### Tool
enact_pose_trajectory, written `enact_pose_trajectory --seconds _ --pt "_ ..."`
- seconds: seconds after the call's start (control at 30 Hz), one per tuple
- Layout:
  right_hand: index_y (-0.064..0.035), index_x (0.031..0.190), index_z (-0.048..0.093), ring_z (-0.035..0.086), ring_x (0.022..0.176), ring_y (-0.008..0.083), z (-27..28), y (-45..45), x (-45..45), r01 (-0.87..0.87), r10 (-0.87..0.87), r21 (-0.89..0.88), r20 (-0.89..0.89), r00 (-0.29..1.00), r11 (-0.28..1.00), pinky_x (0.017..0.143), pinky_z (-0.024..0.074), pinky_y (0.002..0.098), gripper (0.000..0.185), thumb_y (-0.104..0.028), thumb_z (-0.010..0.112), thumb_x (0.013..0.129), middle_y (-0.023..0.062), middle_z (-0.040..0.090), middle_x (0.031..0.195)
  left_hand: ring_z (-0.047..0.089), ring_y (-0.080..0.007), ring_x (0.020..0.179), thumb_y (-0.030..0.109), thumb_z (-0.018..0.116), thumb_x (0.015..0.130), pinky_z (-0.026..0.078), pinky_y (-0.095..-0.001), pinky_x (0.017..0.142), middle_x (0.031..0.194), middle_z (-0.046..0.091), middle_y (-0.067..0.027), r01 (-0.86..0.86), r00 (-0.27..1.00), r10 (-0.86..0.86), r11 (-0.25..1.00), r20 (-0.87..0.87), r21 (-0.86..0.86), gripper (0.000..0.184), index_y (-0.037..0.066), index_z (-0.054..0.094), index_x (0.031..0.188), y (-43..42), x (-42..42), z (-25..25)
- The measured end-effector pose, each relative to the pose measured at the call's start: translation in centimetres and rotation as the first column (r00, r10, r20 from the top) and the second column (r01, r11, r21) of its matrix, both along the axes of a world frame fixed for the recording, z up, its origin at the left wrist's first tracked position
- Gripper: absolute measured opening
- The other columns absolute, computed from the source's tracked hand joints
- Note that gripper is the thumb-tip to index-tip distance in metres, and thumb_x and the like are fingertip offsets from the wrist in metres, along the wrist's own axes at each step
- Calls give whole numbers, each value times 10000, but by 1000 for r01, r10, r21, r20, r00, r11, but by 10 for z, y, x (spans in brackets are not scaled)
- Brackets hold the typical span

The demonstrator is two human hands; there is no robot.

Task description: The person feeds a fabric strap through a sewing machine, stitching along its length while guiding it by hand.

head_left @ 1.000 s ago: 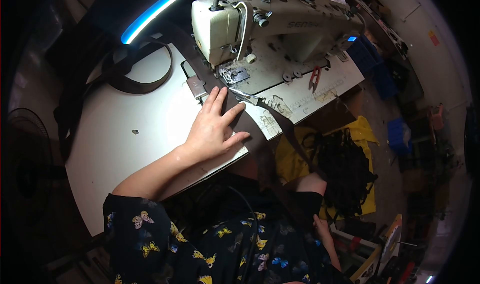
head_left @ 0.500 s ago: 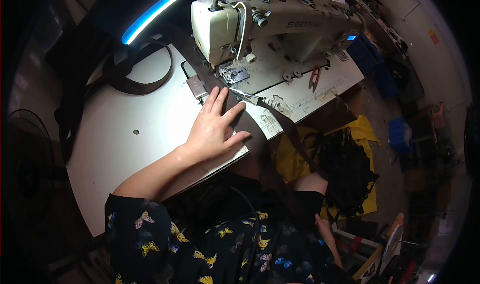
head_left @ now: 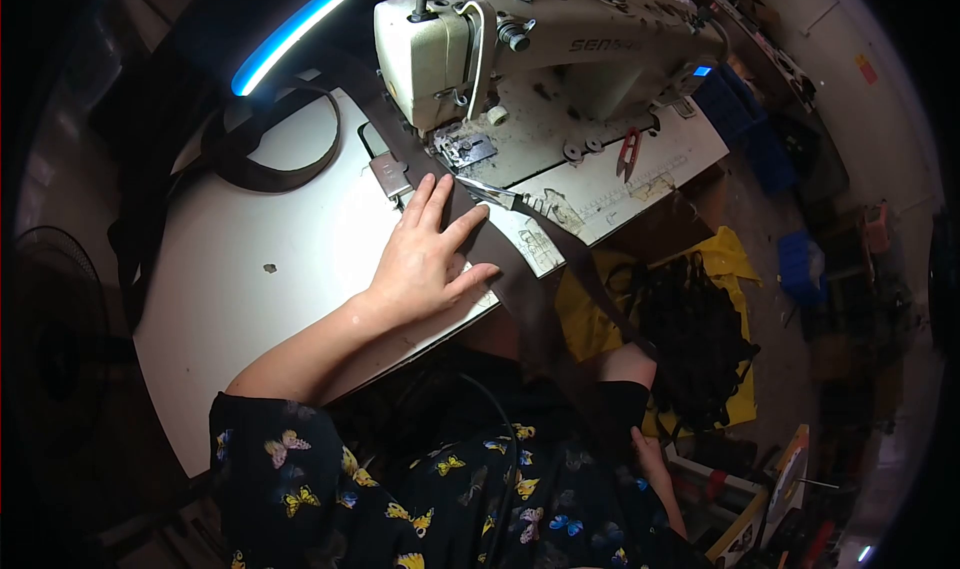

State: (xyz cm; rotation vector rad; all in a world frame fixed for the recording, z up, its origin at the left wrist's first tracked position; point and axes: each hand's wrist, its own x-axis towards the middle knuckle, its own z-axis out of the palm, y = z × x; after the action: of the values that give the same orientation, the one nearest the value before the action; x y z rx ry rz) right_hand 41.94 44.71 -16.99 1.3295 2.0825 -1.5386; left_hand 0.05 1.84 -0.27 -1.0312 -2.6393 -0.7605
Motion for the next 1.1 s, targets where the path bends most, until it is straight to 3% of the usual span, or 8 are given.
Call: enact_pose_trajectory --seconds 0.4,0.6,0.8,0.83,0.87,0.93,1.07,1.1 --pt "-85 625 592 421 558 50 6 2 -1 -82 80 58 44 996 995 523 299 237 521 -517 654 908 -62 477 602 280 -509 1396 502 692 841 348 -541 1090 1480 331 -324 0 1000 0 1000 -10 -14 639 151 556 1357 -1 0 2" --pt "-81 798 676 485 606 64 61 -8 -12 53 16 -370 181 983 928 548 353 234 285 -351 702 886 -29 598 723 277 -506 1398 501 695 836 350 -541 1088 1484 328 -320 -3 1000 3 1000 -7 -21 644 157 552 1361 0 0 2" --pt "-21 1046 692 604 781 111 25 28 24 -402 546 -415 324 773 816 677 485 262 384 -325 781 830 11 668 919 270 -501 1401 500 690 835 347 -539 1090 1484 326 -319 -5 1000 5 1000 -8 -3 639 143 562 1350 0 0 1" --pt "2 1203 648 625 839 119 23 28 18 -400 495 -317 326 805 860 722 501 266 528 -261 821 778 34 682 965 271 -502 1400 499 689 837 348 -539 1089 1482 328 -320 1 1000 -1 1000 -10 -1 638 143 562 1350 -1 -1 1" --pt "2 1203 648 625 839 119 26 29 7 -400 496 -318 326 805 859 722 501 266 528 -261 821 778 34 682 965 271 -502 1400 499 689 837 348 -539 1089 1482 328 -320 0 1000 0 1000 -9 -2 638 143 562 1350 -1 -1 1" --pt "12 1180 650 605 747 83 71 11 -47 -399 419 -128 238 876 908 626 479 238 504 -210 824 762 25 671 892 270 -506 1399 501 687 838 351 -540 1087 1481 329 -321 -2 1000 2 1000 -16 4 637 143 561 1350 0 0 1" --pt "-9 1184 619 549 560 62 162 -54 -160 -436 371 -168 -315 873 884 491 401 203 485 -147 797 754 48 679 854 269 -506 1400 505 689 836 351 -540 1087 1483 327 -323 -10 1000 10 1000 -4 -10 643 142 559 1351 0 0 1" --pt "-6 1247 576 596 656 77 180 -67 -178 -439 333 -176 -429 840 881 572 445 189 550 -145 790 760 56 686 897 268 -500 1403 505 691 835 349 -540 1089 1486 324 -321 -9 1000 9 1000 -9 -12 646 140 559 1352 0 1 0"
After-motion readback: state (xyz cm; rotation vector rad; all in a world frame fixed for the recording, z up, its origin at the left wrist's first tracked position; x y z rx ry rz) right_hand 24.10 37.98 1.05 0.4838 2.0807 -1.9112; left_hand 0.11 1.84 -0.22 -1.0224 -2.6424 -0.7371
